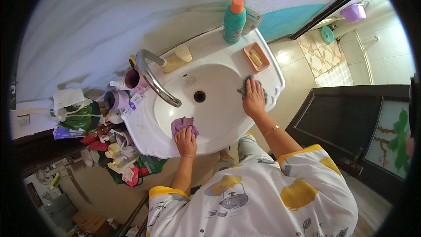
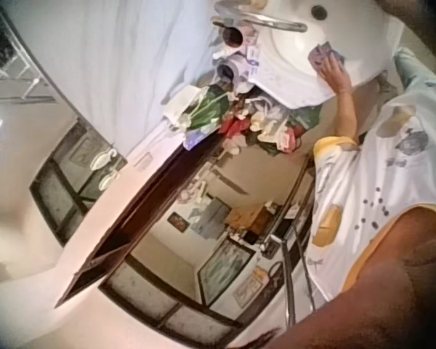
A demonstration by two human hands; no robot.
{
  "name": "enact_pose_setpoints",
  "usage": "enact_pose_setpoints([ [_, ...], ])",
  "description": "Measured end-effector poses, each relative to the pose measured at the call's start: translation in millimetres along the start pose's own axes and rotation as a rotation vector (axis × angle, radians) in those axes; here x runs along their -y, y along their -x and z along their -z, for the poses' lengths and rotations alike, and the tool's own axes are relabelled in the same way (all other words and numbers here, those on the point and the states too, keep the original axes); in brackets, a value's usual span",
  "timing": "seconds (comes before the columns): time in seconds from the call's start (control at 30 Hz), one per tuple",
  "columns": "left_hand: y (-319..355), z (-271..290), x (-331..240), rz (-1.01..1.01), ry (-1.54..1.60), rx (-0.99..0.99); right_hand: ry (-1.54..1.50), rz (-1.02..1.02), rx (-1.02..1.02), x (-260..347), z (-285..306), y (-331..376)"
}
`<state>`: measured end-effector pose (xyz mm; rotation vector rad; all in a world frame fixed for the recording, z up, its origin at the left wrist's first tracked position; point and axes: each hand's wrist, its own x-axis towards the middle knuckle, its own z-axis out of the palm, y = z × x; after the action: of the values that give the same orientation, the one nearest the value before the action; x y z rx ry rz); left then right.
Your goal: The person scrubs the white ceramic sink basin and the surrounding countertop using a dark scouring pad held in the right hand. A purple cloth is held in the left hand and used to wipe the sink surface. The person moves the scrubbing pad around the basin, the drain area, and the faucet base, occasionally switching between scrubbing and wiping motions.
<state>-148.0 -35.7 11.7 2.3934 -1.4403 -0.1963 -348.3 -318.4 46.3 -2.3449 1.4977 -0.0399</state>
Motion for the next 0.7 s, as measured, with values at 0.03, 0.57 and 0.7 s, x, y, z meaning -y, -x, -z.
enact_pose_setpoints([
  [0.03,-1.3,0.9,-1.8,-0.003,0.003,0.002,0.014,-0.037,-0.002,-10.7,2.9,16.0],
  [0.57,2.9,-0.5,-0.6,-0.016,0.015,-0.027,0.104,-0.039,-0.092,-74.9,16.9,-8.7],
  [0.7,-0.1,-1.6,1.6,-0.034,0.015,-0.026,0.128,-0.055,-0.256,-77.4,20.8,-51.9],
])
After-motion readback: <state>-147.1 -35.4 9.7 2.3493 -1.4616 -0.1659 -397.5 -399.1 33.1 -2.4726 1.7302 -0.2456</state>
